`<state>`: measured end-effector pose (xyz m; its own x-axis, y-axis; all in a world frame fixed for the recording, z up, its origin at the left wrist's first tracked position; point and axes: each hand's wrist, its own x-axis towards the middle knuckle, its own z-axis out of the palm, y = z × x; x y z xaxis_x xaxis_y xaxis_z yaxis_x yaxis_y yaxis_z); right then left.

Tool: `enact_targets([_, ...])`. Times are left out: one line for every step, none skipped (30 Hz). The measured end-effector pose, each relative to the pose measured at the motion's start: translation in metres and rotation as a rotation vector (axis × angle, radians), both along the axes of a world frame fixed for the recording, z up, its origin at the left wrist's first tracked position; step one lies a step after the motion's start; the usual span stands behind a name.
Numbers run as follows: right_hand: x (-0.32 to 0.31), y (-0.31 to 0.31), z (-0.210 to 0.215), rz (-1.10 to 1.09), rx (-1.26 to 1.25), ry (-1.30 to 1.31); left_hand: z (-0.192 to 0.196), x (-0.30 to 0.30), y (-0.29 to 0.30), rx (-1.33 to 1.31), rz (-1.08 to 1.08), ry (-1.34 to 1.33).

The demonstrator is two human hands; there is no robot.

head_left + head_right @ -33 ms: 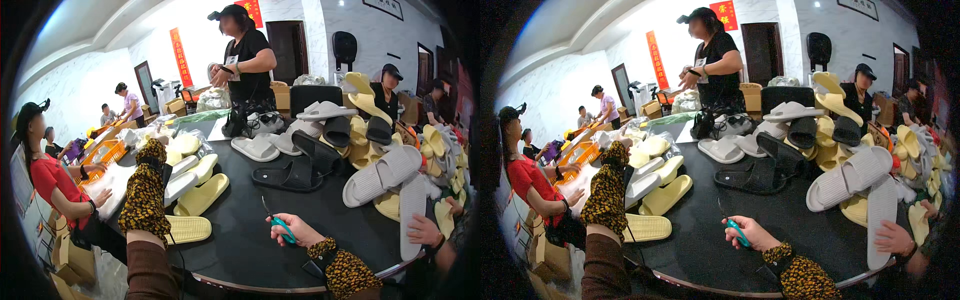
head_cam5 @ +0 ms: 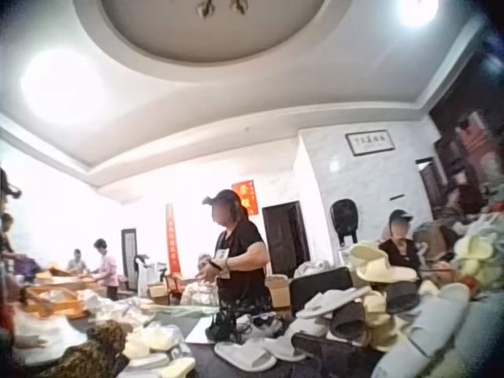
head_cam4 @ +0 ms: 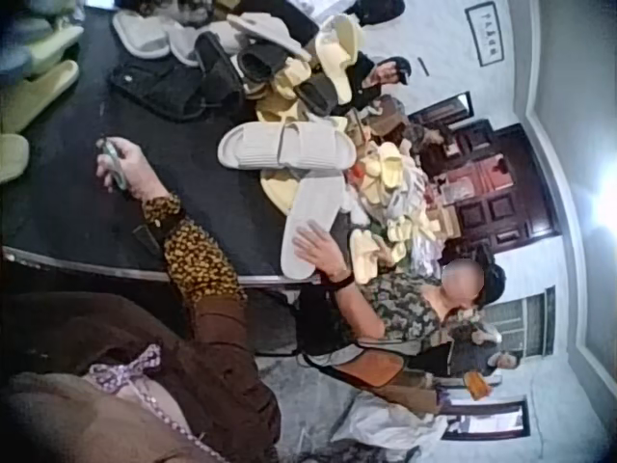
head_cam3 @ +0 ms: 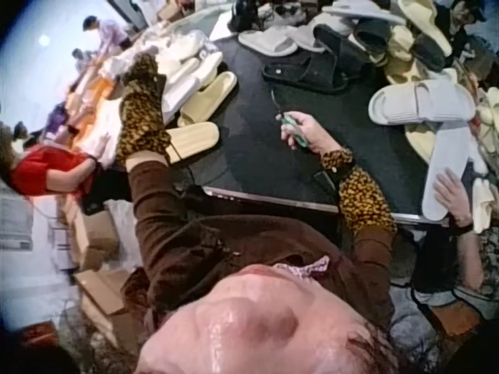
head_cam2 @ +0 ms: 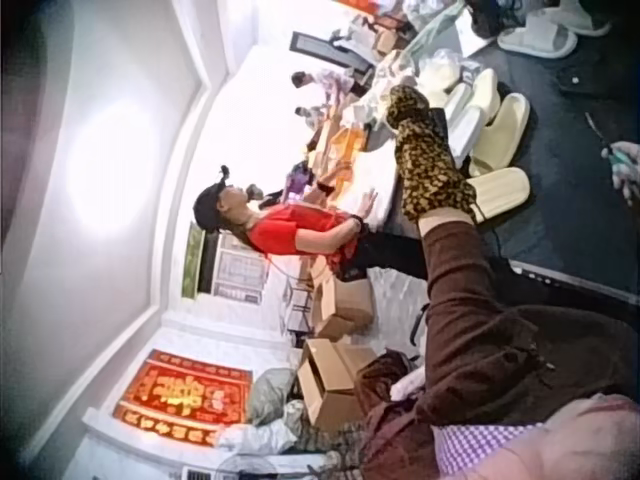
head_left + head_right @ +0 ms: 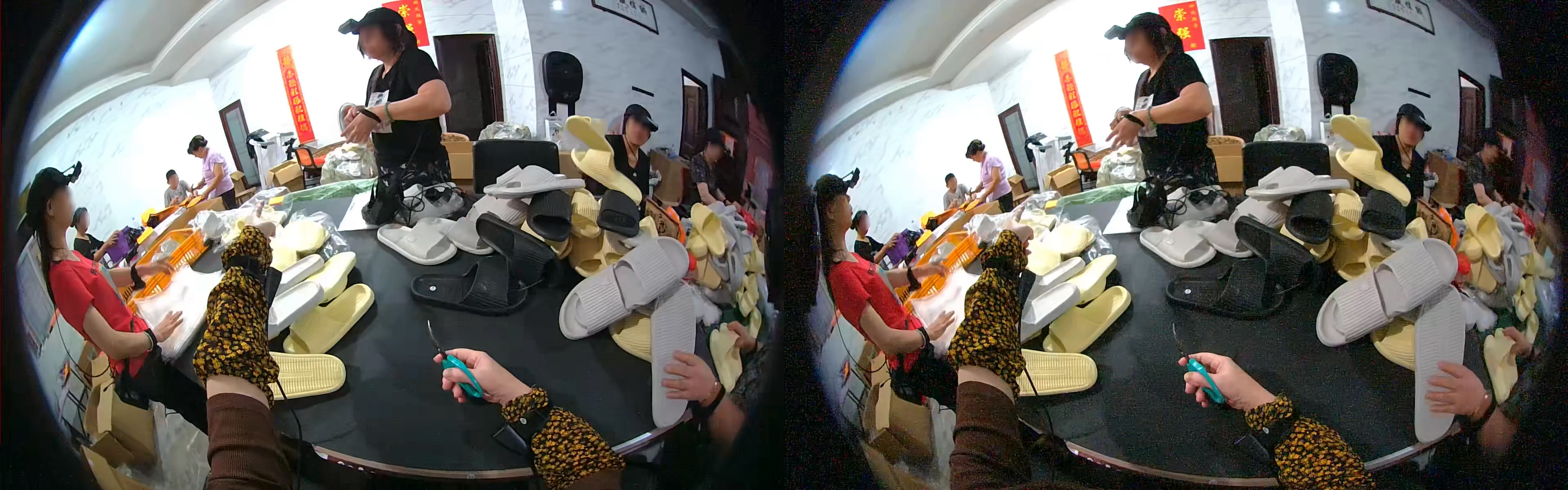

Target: Trim excess material or loose threads from newly manufactured sandals using scissors.

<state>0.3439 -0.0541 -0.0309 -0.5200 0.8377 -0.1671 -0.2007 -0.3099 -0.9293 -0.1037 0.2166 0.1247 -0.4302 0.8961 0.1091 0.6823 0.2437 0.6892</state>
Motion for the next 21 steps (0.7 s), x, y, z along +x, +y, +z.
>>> enact_targets([-0.005, 0.0, 0.002, 0.025, 0.009, 0.007, 0.005, -0.017, -0.006, 0.054, -0.009, 0.022])
enact_targets([-0.001, 0.001, -0.001, 0.01, 0.012, -0.001, 0.008, 0.005, -0.011, 0.092, -0.063, 0.031])
enact_targets([0.002, 0.002, -0.003, -0.004, 0.013, -0.01, 0.011, 0.024, -0.02, 0.056, -0.039, -0.098])
enact_targets([0.001, 0.001, -0.001, 0.004, 0.01, -0.009, 0.016, 0.027, -0.03, 0.054, -0.031, -0.096])
enact_targets([0.0, 0.0, 0.002, -0.005, 0.021, -0.025, 0.02, 0.03, -0.035, 0.076, -0.047, -0.104])
enact_targets([-0.001, 0.0, 0.004, -0.013, 0.029, -0.042, 0.022, 0.031, -0.04, 0.096, -0.063, -0.112])
enact_targets([-0.001, 0.001, 0.004, -0.017, 0.036, -0.035, 0.024, 0.038, -0.049, 0.143, -0.067, -0.067])
enact_targets([0.0, 0.001, 0.005, -0.015, 0.029, -0.036, 0.021, 0.037, -0.048, 0.137, -0.064, -0.067])
enact_targets([-0.001, 0.002, 0.006, -0.01, 0.027, -0.03, 0.021, 0.031, -0.047, 0.129, -0.107, 0.019])
enact_targets([-0.002, 0.003, 0.006, -0.008, 0.025, -0.024, 0.021, 0.027, -0.044, 0.122, -0.152, 0.105])
enact_targets([-0.002, 0.004, 0.005, -0.002, 0.026, -0.017, 0.022, 0.023, -0.042, 0.115, -0.199, 0.19])
enact_targets([-0.002, 0.004, 0.005, -0.002, 0.029, -0.016, 0.024, 0.019, -0.035, 0.112, -0.248, 0.276])
enact_targets([-0.002, 0.004, 0.004, 0.0, 0.026, -0.018, 0.027, 0.016, -0.03, 0.11, -0.299, 0.362])
enact_targets([-0.002, 0.003, 0.004, 0.002, 0.024, -0.02, 0.031, 0.013, -0.024, 0.109, -0.348, 0.449])
enact_targets([-0.002, 0.004, 0.003, 0.002, 0.031, -0.017, 0.037, 0.009, -0.019, 0.109, -0.396, 0.538])
enact_targets([-0.002, 0.004, 0.001, 0.015, 0.025, -0.018, 0.042, 0.005, -0.014, 0.109, -0.442, 0.628])
enact_targets([-0.003, 0.004, -0.001, 0.028, 0.019, -0.018, 0.048, 0.001, -0.01, 0.108, -0.488, 0.718])
enact_targets([-0.002, 0.003, -0.002, 0.021, 0.025, -0.018, 0.052, 0.001, -0.005, 0.108, -0.54, 0.805])
enact_targets([-0.001, 0.002, -0.003, 0.018, 0.018, -0.018, 0.054, 0.001, 0.0, 0.108, -0.594, 0.892])
enact_targets([0.0, 0.001, -0.003, 0.012, 0.008, -0.019, 0.054, 0.002, 0.006, 0.107, -0.65, 0.976])
enact_targets([0.003, 0.0, -0.003, -0.013, -0.002, -0.037, 0.049, 0.007, 0.015, 0.115, -0.671, 0.969])
